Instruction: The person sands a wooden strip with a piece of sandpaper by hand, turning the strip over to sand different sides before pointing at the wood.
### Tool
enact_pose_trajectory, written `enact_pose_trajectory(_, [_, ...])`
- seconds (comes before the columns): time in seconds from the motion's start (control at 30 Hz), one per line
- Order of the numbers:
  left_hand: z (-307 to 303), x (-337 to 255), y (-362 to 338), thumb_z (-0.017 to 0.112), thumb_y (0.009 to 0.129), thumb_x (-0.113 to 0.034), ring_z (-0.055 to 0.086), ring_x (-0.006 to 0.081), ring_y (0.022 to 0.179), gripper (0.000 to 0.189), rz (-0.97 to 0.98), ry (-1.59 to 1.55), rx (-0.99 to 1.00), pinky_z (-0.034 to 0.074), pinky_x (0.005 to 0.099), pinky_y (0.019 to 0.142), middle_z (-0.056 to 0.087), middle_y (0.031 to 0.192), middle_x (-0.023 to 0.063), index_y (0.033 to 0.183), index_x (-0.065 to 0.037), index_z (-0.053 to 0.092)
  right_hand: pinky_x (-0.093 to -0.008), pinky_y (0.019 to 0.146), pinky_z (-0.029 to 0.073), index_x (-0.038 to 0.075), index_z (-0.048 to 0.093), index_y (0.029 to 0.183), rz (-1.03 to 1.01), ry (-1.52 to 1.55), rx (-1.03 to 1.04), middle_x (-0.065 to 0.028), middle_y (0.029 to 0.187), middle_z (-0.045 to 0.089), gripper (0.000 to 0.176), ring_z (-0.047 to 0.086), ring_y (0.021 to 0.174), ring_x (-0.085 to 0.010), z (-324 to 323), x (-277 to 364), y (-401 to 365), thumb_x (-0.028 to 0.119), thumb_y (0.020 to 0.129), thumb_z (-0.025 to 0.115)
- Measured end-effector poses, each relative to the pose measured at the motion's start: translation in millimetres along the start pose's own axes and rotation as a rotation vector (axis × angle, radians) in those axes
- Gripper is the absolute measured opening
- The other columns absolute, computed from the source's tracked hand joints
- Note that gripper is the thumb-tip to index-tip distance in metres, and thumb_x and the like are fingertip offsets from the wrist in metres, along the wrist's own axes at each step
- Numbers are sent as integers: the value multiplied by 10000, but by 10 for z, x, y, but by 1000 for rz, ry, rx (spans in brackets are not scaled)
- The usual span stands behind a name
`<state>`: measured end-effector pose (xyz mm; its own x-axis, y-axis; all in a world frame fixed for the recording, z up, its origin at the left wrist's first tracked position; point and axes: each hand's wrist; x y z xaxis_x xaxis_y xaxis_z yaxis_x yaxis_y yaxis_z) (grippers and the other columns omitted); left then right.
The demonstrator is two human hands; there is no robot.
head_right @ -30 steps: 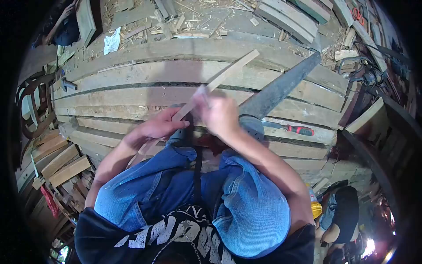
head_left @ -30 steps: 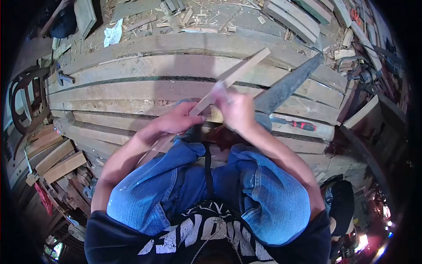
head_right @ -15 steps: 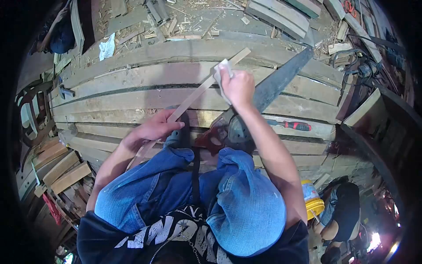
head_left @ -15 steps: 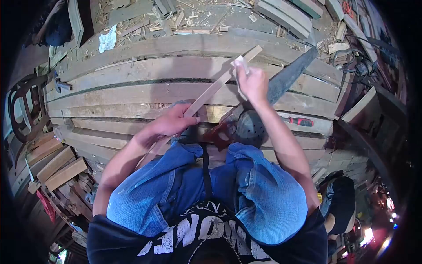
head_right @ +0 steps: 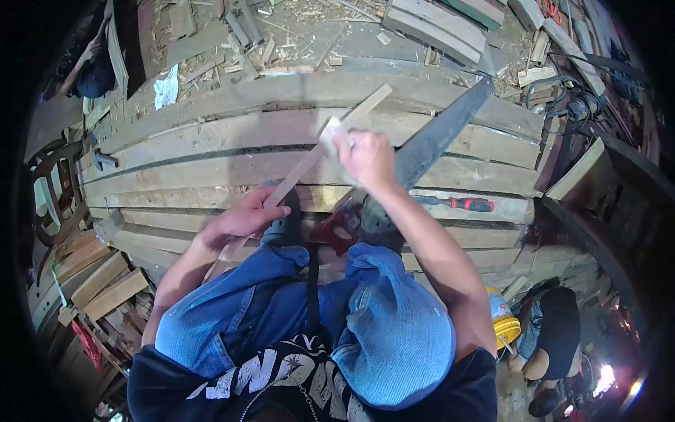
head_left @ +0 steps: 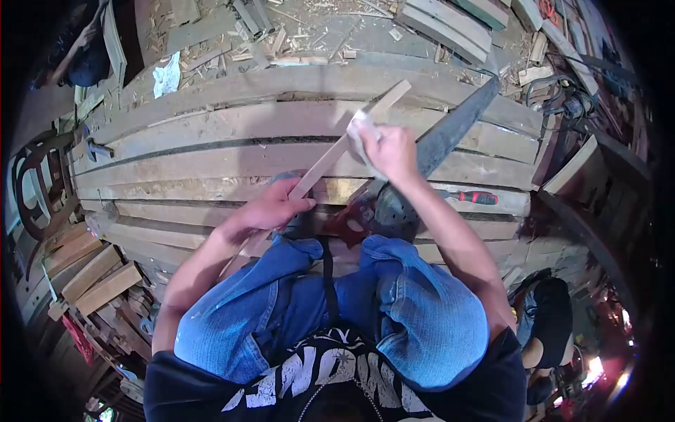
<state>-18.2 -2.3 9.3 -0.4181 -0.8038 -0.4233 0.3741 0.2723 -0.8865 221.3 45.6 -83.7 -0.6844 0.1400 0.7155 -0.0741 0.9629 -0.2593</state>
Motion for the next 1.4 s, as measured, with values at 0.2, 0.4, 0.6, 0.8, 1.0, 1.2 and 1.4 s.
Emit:
enact_pose_trajectory(0.2, [12,-31,-24,644,917,-230,426,64,477,324,-19,44,-53,341,242,416,449,629,-55,1179,-67,548,-467,486,472,11,668,604,-29,31,-123,-234,538,566,431,577,447,-375,-50,-166,253,315,900,593])
enact_pose_trajectory(0.4, [32,-80,-38,644,917,-218,439,65,468,291,-53,37,-44,345,241,404,464,624,-47,1139,-53,556,-435,523,486,-27,652,625,178,-70,-196,-242,566,579,492,620,513,-367,-232,-491,690,395,878,624])
enact_pose_trajectory(0.6, [1,-59,-20,640,920,-202,447,60,442,241,39,17,5,359,229,394,464,594,-48,1087,-52,553,-448,514,487,-2,674,621,-68,-8,-163,-234,562,580,434,621,499,-369,-83,-408,519,355,863,629])
enact_pose_trajectory(0.8, [-43,-45,-5,638,923,-208,446,59,441,260,98,56,-4,357,231,389,462,596,-44,1105,-45,548,-436,541,499,-5,670,625,-63,-6,-122,-248,595,589,391,639,550,-373,-82,-377,426,316,848,668])
enact_pose_trajectory(1.0, [-37,12,-9,624,930,-207,442,52,476,316,97,55,6,361,224,405,470,638,-52,1195,-56,540,-468,529,477,-42,640,599,127,-25,-189,-249,585,593,558,633,538,-383,-120,-576,734,458,846,630])
enact_pose_trajectory(1.2, [-16,-140,-86,617,906,-156,477,65,673,322,-124,17,0,407,253,586,532,740,-22,1199,-32,570,-457,577,481,-41,633,603,312,-28,-146,-269,579,564,553,641,571,-382,-272,-486,897,450,857,617])
enact_pose_trajectory(1.4, [2,-53,-56,623,926,-202,444,63,457,227,61,100,-45,368,233,399,469,620,-41,1089,-62,549,-478,608,487,-40,663,643,246,-1,-141,-272,599,584,566,641,607,-409,-154,-560,769,474,866,588])
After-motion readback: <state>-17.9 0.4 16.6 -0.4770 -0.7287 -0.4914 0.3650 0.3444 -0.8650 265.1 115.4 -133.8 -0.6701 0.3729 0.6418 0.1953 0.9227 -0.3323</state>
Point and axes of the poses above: each hand's wrist, its own y-axis towards the middle knuckle, its own z-axis out of the palm, x = y × z
